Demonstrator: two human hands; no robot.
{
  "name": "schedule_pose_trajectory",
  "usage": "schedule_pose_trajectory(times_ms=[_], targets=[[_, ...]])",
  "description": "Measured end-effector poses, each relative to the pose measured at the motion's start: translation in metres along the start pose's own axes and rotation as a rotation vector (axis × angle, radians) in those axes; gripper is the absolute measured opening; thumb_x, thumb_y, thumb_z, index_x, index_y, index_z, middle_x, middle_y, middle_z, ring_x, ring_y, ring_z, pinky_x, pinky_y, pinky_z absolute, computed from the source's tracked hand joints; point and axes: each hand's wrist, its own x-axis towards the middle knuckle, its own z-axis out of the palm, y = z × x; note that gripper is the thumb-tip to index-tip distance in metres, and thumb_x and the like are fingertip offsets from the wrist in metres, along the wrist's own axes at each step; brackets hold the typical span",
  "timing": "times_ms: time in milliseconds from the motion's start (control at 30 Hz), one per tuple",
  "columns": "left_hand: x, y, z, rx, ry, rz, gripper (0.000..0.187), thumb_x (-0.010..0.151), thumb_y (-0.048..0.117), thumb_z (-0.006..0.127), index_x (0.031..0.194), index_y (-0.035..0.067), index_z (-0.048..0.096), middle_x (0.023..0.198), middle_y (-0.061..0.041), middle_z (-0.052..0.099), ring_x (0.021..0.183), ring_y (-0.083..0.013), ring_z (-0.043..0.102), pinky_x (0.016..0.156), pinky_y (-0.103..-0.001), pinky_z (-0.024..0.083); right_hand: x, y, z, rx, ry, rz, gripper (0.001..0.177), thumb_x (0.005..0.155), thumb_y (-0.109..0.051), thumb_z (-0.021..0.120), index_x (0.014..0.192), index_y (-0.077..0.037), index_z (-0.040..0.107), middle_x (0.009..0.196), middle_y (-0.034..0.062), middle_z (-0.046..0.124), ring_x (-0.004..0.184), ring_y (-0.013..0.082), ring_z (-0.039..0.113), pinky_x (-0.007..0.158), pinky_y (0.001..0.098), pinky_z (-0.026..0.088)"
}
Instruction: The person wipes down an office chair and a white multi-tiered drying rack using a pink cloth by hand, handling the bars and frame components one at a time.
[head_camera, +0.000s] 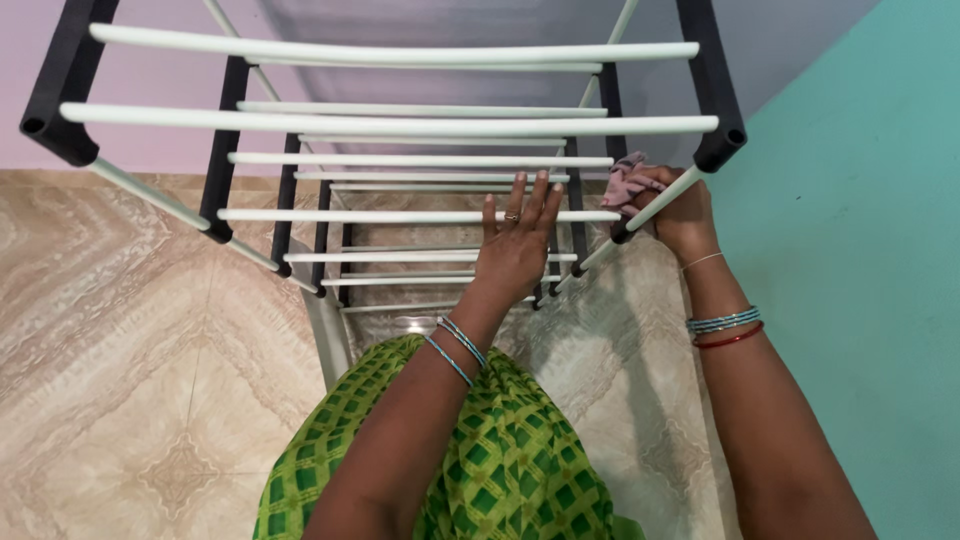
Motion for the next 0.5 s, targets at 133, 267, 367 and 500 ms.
schedule_pose_trajectory(times_ms=[133,267,367,500], targets=[[-0.006,-0.004,-0.001,0.027,-0.015,-0.031,0.083,0.091,0.005,0.048,0.166,0.026,0.017,0.175,-0.001,0.007,0.161,-0.0257,0.000,0.125,-0.060,0.004,-0.009,0.017,0.007,0.366,0.032,-0.048,0.020,0.095,0.006,0.065,0.115,0.008,0.068,0.102,0.0128,0.073,0.085,0.0156,0.072,0.072,0.0280,0.065],[-0.006,-0.006,0.000,-0.028,-0.032,-0.040,0.084,0.092,0.005,0.047,0.165,0.028,0.015,0.174,0.000,0.007,0.161,-0.0263,0.000,0.125,-0.061,0.002,-0.028,0.040,0.008,0.286,0.118,-0.038,0.023,0.095,0.007,0.065,0.118,0.007,0.070,0.099,0.0118,0.073,0.084,0.0140,0.069,0.071,0.0251,0.059],[-0.002,-0.006,-0.004,-0.024,-0.150,-0.062,0.086,0.090,0.003,0.046,0.165,0.029,0.012,0.174,0.000,0.005,0.160,-0.0273,-0.001,0.123,-0.062,-0.001,-0.042,0.041,0.005,0.365,0.115,0.026,0.025,0.095,0.009,0.063,0.119,0.008,0.070,0.100,0.0119,0.072,0.080,0.0138,0.065,0.064,0.0265,0.053],[0.000,-0.005,-0.005,-0.043,-0.163,-0.064,0.086,0.090,0.002,0.045,0.165,0.030,0.011,0.174,0.000,0.004,0.160,-0.0272,-0.002,0.123,-0.061,-0.002,-0.056,0.040,0.011,0.379,0.174,0.065,0.027,0.095,0.008,0.062,0.121,0.007,0.067,0.107,0.0091,0.073,0.087,0.0104,0.069,0.074,0.0241,0.057]])
